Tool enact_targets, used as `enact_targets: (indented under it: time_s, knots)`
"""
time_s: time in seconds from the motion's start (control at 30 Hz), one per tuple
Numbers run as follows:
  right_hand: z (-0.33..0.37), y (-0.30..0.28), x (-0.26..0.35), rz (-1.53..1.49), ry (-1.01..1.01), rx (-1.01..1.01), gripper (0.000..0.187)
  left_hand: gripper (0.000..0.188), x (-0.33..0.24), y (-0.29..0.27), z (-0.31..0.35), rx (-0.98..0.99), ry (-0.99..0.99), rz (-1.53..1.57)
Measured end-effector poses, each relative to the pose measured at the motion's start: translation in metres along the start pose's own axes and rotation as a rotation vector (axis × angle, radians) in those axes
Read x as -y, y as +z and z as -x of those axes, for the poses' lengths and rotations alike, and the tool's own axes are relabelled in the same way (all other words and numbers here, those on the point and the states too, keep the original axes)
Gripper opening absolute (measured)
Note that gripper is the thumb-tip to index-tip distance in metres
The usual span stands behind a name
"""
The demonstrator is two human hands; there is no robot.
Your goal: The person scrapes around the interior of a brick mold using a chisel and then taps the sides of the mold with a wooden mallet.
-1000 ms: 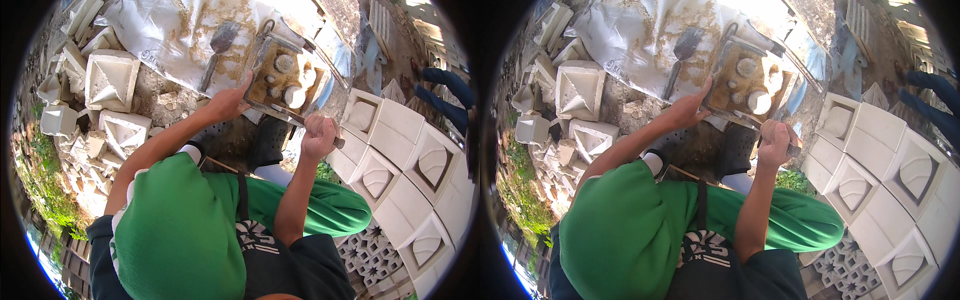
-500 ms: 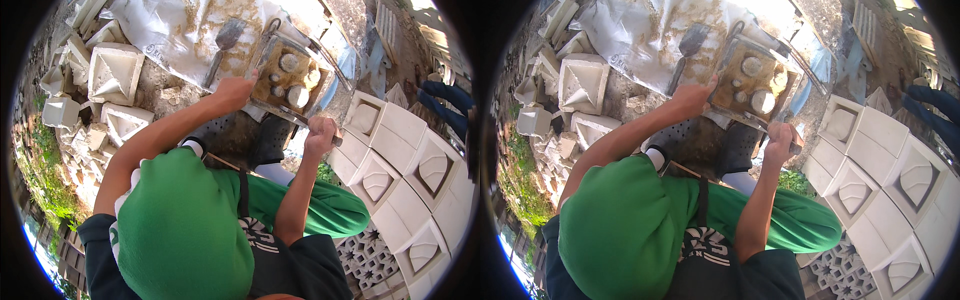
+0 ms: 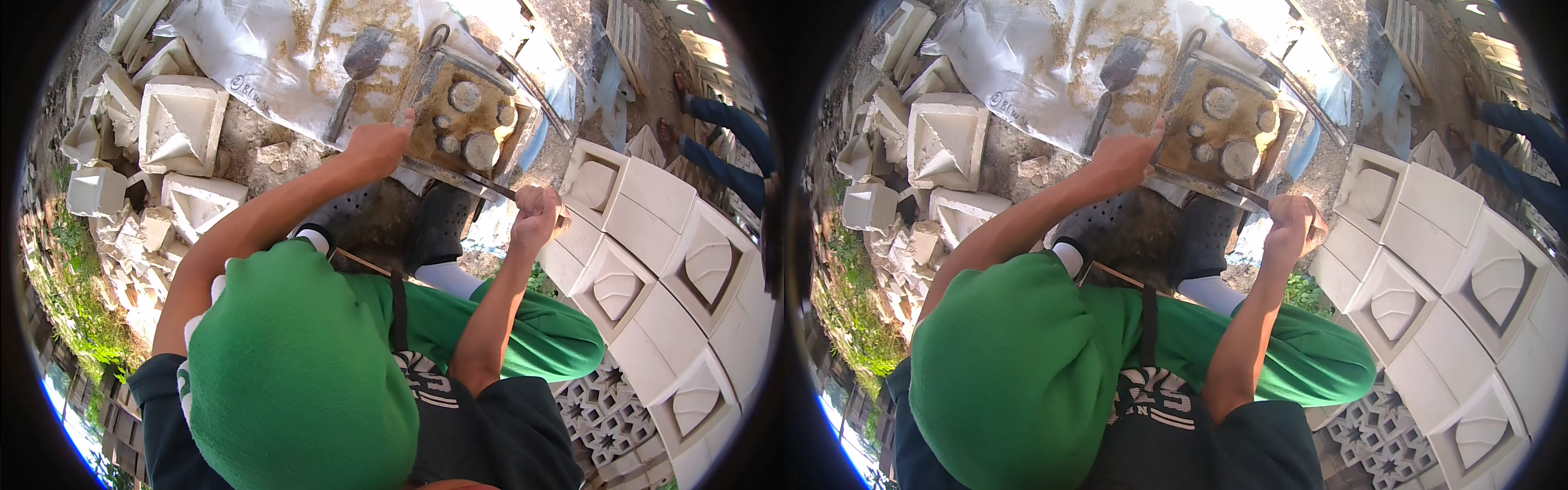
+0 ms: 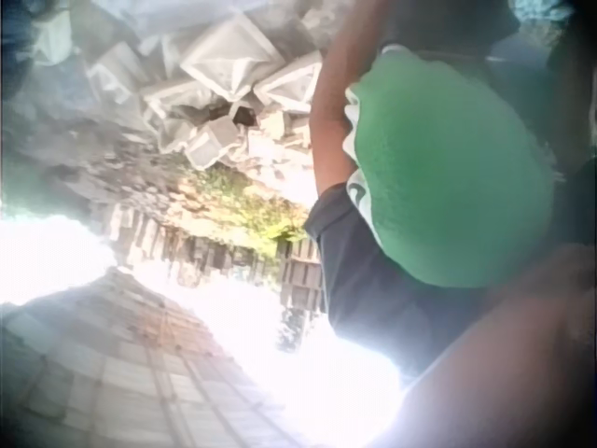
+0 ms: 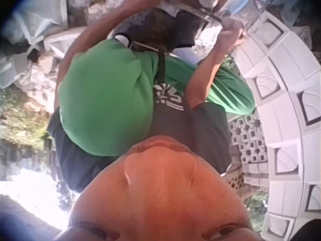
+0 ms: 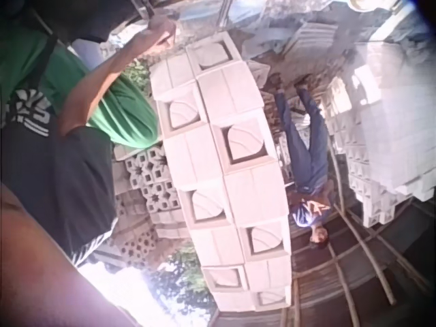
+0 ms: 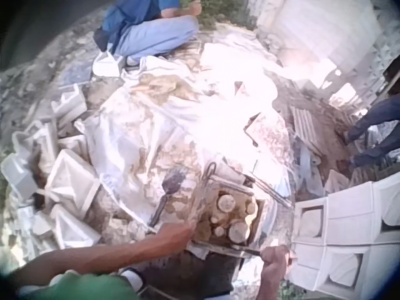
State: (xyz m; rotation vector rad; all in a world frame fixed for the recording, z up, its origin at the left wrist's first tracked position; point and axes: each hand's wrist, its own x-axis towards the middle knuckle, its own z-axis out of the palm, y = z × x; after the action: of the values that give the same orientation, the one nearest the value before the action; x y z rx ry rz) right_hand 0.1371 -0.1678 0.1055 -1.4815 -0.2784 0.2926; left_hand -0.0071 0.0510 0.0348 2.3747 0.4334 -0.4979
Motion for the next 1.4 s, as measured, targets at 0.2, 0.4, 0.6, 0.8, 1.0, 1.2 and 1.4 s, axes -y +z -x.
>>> enact_targets:
  time_s: [0.2, 0.4, 0.6, 0.8, 1.0, 1.2, 1.4]
  knots:
    - [0.004, 0.007, 0.001, -0.011, 0.002, -0.007, 0.038, 0.085, -0.003, -0.004, -0.002, 0.066, -0.055, 0.007]
    - [0.009, 0.018, -0.007, -0.028, 0.004, -0.043, 0.039, 0.084, -0.002, -0.003, -0.002, 0.054, -0.065, 0.024]
    - [0.013, 0.051, 0.004, 0.007, 0.009, 0.056, 0.039, 0.085, 0.0, -0.005, 0.001, 0.028, -0.053, 0.051]
    - [0.02, 0.071, 0.007, -0.039, -0.025, 0.086, 0.038, 0.084, 0.003, -0.007, 0.003, 0.011, -0.043, 0.075]
    - [0.031, 0.091, 0.009, -0.128, 0.015, 0.111, 0.037, 0.082, 0.006, -0.007, 0.003, 0.017, -0.039, 0.069]
    - [0.032, 0.101, 0.014, -0.14, 0.033, 0.101, 0.036, 0.083, 0.008, -0.005, 0.003, 0.02, -0.038, 0.094]
    - [0.032, 0.103, 0.018, -0.15, 0.026, 0.114, 0.037, 0.084, 0.01, 0.0, 0.002, 0.013, -0.021, 0.125]
